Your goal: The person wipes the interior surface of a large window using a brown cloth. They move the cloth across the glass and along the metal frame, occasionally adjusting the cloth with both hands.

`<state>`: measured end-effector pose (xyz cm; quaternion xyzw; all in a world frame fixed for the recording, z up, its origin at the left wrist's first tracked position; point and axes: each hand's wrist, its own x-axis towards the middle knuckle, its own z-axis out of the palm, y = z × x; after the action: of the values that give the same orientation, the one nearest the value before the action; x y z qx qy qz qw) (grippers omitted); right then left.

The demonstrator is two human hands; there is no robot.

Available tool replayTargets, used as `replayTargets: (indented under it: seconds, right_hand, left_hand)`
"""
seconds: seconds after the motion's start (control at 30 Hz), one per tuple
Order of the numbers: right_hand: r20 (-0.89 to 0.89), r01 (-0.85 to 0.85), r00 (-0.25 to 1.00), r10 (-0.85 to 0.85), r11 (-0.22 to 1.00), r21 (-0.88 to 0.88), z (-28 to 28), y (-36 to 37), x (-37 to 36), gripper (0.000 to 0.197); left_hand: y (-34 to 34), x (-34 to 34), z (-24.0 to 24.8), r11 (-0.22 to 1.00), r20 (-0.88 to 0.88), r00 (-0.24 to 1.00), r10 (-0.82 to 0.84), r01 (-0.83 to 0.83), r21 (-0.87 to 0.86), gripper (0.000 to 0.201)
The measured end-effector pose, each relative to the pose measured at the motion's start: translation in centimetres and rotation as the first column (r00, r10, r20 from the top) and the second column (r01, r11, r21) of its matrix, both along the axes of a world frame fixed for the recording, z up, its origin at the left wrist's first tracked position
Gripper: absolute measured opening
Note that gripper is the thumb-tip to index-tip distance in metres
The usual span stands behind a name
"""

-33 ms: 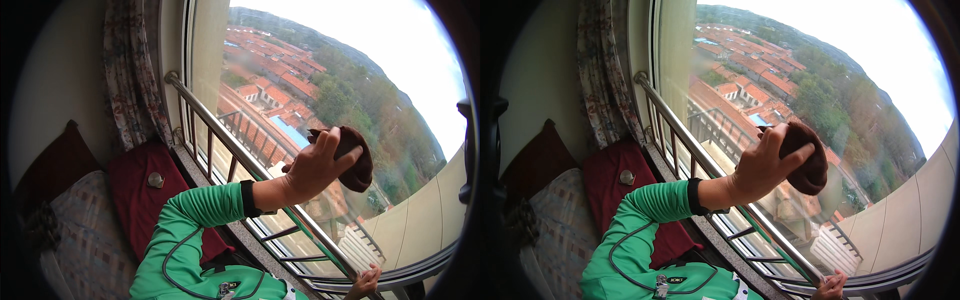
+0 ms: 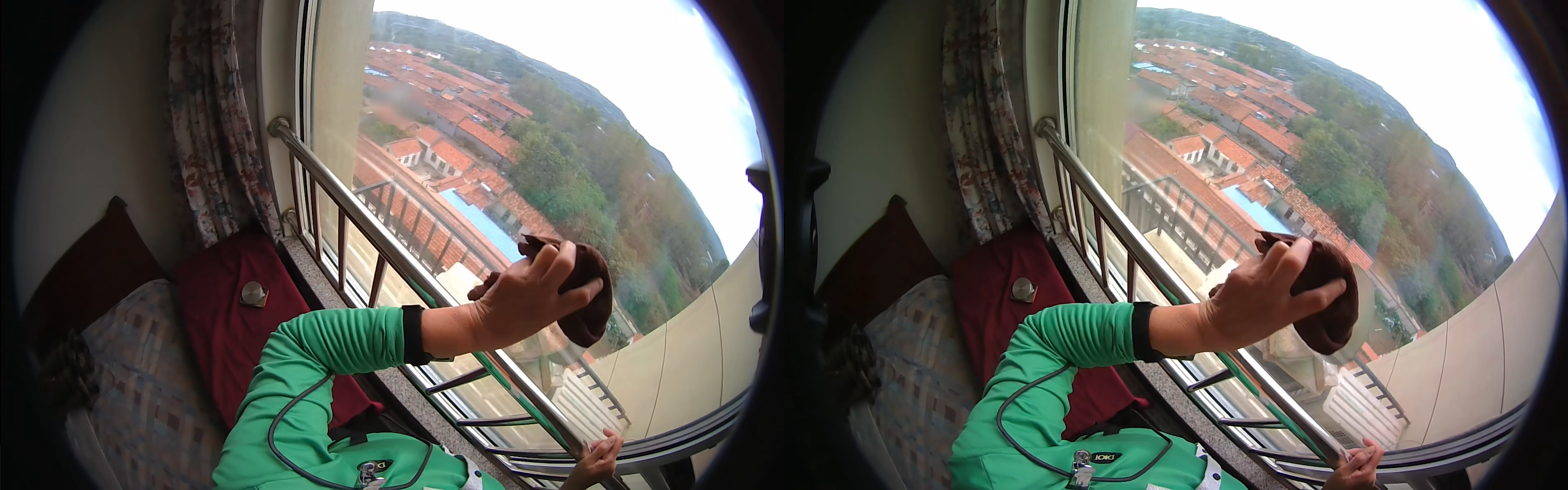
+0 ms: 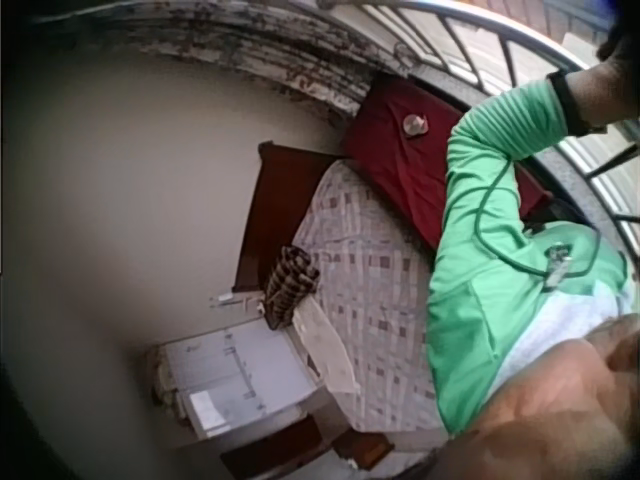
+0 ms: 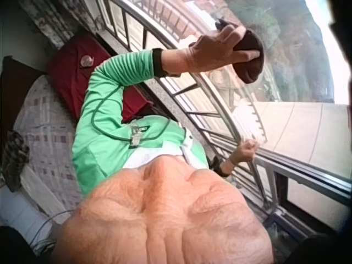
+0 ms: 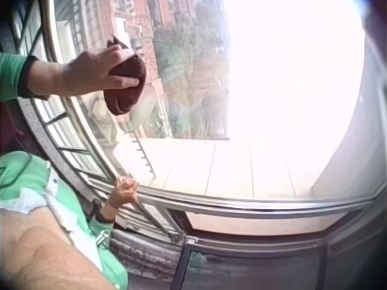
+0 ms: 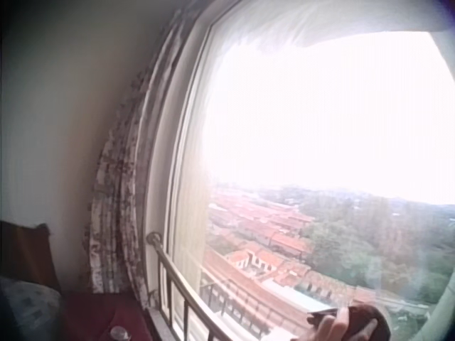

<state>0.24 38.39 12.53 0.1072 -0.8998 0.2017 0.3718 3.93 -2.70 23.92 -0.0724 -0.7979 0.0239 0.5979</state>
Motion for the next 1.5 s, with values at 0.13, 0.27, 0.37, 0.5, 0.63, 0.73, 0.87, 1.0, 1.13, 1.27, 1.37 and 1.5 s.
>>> replayTargets:
  seconds: [0.13,0.27,0.37,0.5,0.63,0.73,0.87,1.0,1.13,1.27,1.37,1.5]
  right_hand:
    - [0.042,-0.026,0.999,0.032,0.992,-0.125,-0.1,-0.5,0.0,0.032]
    - [0.053,-0.15,0.985,0.166,0.962,-0.226,0.7,-1.4,1.0,0.03]
    - [0.035,-0.14,0.988,0.151,0.966,-0.218,1.5,-2.0,1.5,0.026]
    - [0.023,-0.137,0.989,0.144,0.972,-0.189,2.3,-2.7,1.8,0.024]
    - [0.034,-0.125,0.991,0.132,0.977,-0.171,2.7,-2.9,1.9,0.022]
    - [0.038,-0.138,0.988,0.147,0.973,-0.183,2.9,-3.0,2.0,0.02]
    - [0.024,-0.139,0.989,0.143,0.983,-0.123,3.2,-2.9,2.0,0.018]
    - [0.033,-0.136,0.989,0.141,0.981,-0.136,3.3,-3.0,2.2,0.014]
    - [0.028,-0.152,0.987,0.158,0.979,-0.138,3.4,-3.0,2.2,0.016]
    - [-0.016,-0.174,0.985,0.174,0.978,-0.113,3.4,-2.9,2.1,0.02]
    - [-0.046,-0.173,0.984,0.17,0.982,-0.079,3.1,-2.7,2.0,0.02]
    - [-0.056,-0.176,0.983,0.172,0.982,-0.069,3.0,-2.4,2.0,0.018]
  left_hand:
    - [4.3,0.0,-1.5,0.941,0.077,0.975,-0.209,0.222,-0.254,0.033]
    - [0.2,-0.5,1.4,0.935,0.131,0.951,-0.279,0.3,-0.187,0.045]
    - [-6.8,-0.6,4.5,0.997,-0.016,0.999,-0.05,0.049,-0.059,0.055]
    - [-20.9,0.3,6.2,0.946,-0.173,0.96,0.219,-0.165,0.281,0.049]
    - [-33.2,1.6,3.9,0.461,0.241,0.857,0.455,-0.459,0.759,0.05]
    - [-33.9,0.9,1.8,0.306,0.141,0.928,0.345,-0.253,0.918,0.046]
    - [-24.8,0.4,2.5,0.7,0.089,0.829,0.552,-0.519,0.49,0.038]
    - [-12.9,-0.3,6.0,0.849,-0.025,0.906,0.423,-0.386,0.361,0.047]
    - [-2.9,-1.2,7.9,0.925,-0.085,0.939,0.333,-0.309,0.22,0.072]
    - [6.2,-2.6,6.8,0.987,-0.113,0.98,0.162,-0.163,0.001,0.058]
    - [12.0,-3.2,4.1,0.971,-0.038,0.994,-0.102,0.091,-0.222,0.048]
    - [15.4,-2.8,0.2,0.881,0.188,0.961,-0.2,0.261,-0.395,0.042]
